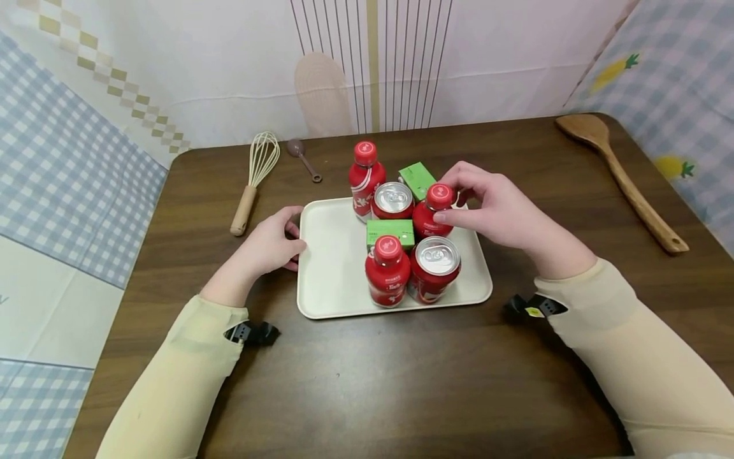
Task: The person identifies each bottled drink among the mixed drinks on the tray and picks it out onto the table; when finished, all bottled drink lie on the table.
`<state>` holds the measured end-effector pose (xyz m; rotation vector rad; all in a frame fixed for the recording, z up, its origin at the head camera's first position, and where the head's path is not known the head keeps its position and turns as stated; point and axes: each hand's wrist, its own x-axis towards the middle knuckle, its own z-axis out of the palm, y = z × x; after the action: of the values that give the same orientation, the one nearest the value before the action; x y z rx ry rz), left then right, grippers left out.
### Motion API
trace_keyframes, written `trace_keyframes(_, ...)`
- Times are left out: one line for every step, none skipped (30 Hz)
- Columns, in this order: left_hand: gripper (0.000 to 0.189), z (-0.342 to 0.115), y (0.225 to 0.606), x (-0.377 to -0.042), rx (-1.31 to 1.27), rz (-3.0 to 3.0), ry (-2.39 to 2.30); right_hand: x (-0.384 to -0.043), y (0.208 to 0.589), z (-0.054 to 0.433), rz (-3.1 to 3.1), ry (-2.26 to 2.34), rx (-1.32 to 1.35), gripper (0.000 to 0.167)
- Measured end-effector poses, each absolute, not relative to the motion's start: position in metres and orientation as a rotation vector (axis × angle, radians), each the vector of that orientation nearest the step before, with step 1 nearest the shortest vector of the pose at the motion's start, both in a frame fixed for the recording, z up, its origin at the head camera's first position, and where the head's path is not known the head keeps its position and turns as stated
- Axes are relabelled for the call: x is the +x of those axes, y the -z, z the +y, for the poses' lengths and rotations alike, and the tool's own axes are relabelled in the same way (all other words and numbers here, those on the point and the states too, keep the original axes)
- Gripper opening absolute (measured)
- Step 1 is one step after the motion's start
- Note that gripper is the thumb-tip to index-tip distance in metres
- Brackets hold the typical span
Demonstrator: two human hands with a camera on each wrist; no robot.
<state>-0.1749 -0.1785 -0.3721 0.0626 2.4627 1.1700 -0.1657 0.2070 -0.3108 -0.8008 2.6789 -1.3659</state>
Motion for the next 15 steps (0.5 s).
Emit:
trace_keyframes(0.073,-0.178,0.372,-0.175,0.065,2.465,-1.168,-0.165,0.31,0.206,2.69,1.356,-0.779,0.025)
trace_keyframes(0.073,-0.178,0.372,-0.175,0.065,2.468,-1.165,-0.165,0.309,0.206,2.701,1.344,-0.753,0.026)
trace_keyframes(0.074,-0.177,0.371,-0.175,0.067,2.471,-1.164,-0.164,0.308,0.205,2.71,1.333,-0.727,0.026)
trace_keyframes(0.074,-0.176,0.371,-0.175,0.068,2.474,-1.162,-0.163,0.307,0.204,2.718,1.32,-0.7,0.027)
trace_keyframes(0.073,-0.176,0.371,-0.175,0.068,2.477,-1.162,-0.162,0.306,0.203,2.724,1.314,-0.676,0.028)
trace_keyframes(0.073,-0.175,0.37,-0.175,0.068,2.481,-1.16,-0.162,0.305,0.202,2.735,1.305,-0.656,0.029)
trace_keyframes(0.073,-0.175,0.37,-0.175,0.069,2.485,-1.159,-0.161,0.305,0.201,2.743,1.301,-0.642,0.03)
trace_keyframes(0.073,-0.175,0.369,-0.176,0.068,2.487,-1.16,-0.16,0.304,0.201,2.751,1.298,-0.634,0.031)
trace_keyframes(0.073,-0.175,0.37,-0.176,0.071,2.488,-1.158,-0.16,0.305,0.2,2.761,1.297,-0.634,0.033)
trace_keyframes(0.072,-0.175,0.37,-0.176,0.069,2.489,-1.156,-0.16,0.305,0.199,2.774,1.293,-0.639,0.033)
trace_keyframes(0.072,-0.175,0.37,-0.176,0.068,2.487,-1.155,-0.159,0.306,0.198,2.785,1.291,-0.647,0.034)
trace_keyframes(0.072,-0.176,0.371,-0.176,0.067,2.487,-1.152,-0.159,0.307,0.197,2.796,1.289,-0.657,0.034)
trace_keyframes(0.073,-0.176,0.371,-0.176,0.067,2.485,-1.152,-0.159,0.308,0.197,2.806,1.288,-0.668,0.035)
trace_keyframes(0.073,-0.177,0.372,-0.175,0.067,2.485,-1.149,-0.159,0.309,0.196,2.816,1.284,-0.678,0.035)
trace_keyframes(0.073,-0.177,0.372,-0.175,0.066,2.485,-1.146,-0.159,0.31,0.196,2.825,1.283,-0.689,0.035)
